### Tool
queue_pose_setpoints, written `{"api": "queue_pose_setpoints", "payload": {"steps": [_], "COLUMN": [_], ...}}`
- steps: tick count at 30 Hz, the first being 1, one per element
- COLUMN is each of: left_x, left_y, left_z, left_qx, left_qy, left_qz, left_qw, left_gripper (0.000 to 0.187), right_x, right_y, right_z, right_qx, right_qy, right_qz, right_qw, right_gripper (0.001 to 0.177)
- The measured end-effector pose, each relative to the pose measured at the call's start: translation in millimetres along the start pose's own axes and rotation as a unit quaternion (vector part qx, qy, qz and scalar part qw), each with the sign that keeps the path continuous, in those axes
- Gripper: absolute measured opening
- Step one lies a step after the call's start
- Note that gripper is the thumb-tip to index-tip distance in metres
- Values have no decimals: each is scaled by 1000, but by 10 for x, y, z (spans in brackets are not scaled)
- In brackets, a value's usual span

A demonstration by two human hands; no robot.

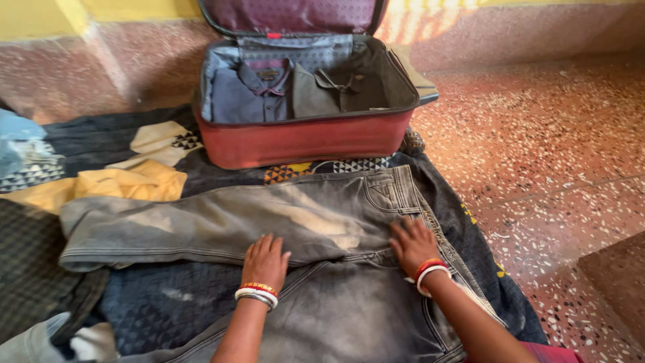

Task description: The person folds a dark gray shirt and a pair of gray jeans on a patterned mat, then places the folded shirt into an open red suitcase. The person handles the clothes by hand, smoothing and folding them methodically.

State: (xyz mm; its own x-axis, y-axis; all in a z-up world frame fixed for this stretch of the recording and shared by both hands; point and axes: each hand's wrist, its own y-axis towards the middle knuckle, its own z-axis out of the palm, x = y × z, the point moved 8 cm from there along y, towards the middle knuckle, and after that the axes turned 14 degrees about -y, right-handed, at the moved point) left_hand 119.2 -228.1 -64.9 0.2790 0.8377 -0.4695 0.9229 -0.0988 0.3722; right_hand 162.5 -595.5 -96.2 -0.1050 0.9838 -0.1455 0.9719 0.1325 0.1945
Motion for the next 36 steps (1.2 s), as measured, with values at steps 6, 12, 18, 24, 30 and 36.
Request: {"api": "queue_pose_setpoints", "payload": {"steps": [6, 12, 18, 24, 30, 36], "left_x": [-117, -206, -226, -214, -277, -410], "left_y": [74, -81, -154, -184, -182, -9], "left_z": [501, 598, 544, 581, 515, 305], "left_qx": [33, 0, -15, 26, 33, 72], "left_qy": [-33, 0, 53, 93, 110, 125], "left_qz": [-82, -98, -92, -119, -114, -108], "left_qw": [996, 995, 994, 988, 987, 984], "left_gripper": [57, 59, 66, 68, 66, 63], "right_x": [-535, -541, -635, -87, 974, 845], "right_y": [55, 115, 148, 135, 170, 526], "right_z": [136, 171, 162, -411, -357, -114], "right_qx": [55, 63, 36, -189, 10, 60], "right_qy": [42, 99, 61, 13, 140, 0], "right_qz": [227, 217, 235, 102, -160, -165], "right_qw": [971, 969, 969, 977, 977, 984], "right_gripper": [64, 64, 57, 64, 59, 60]}}
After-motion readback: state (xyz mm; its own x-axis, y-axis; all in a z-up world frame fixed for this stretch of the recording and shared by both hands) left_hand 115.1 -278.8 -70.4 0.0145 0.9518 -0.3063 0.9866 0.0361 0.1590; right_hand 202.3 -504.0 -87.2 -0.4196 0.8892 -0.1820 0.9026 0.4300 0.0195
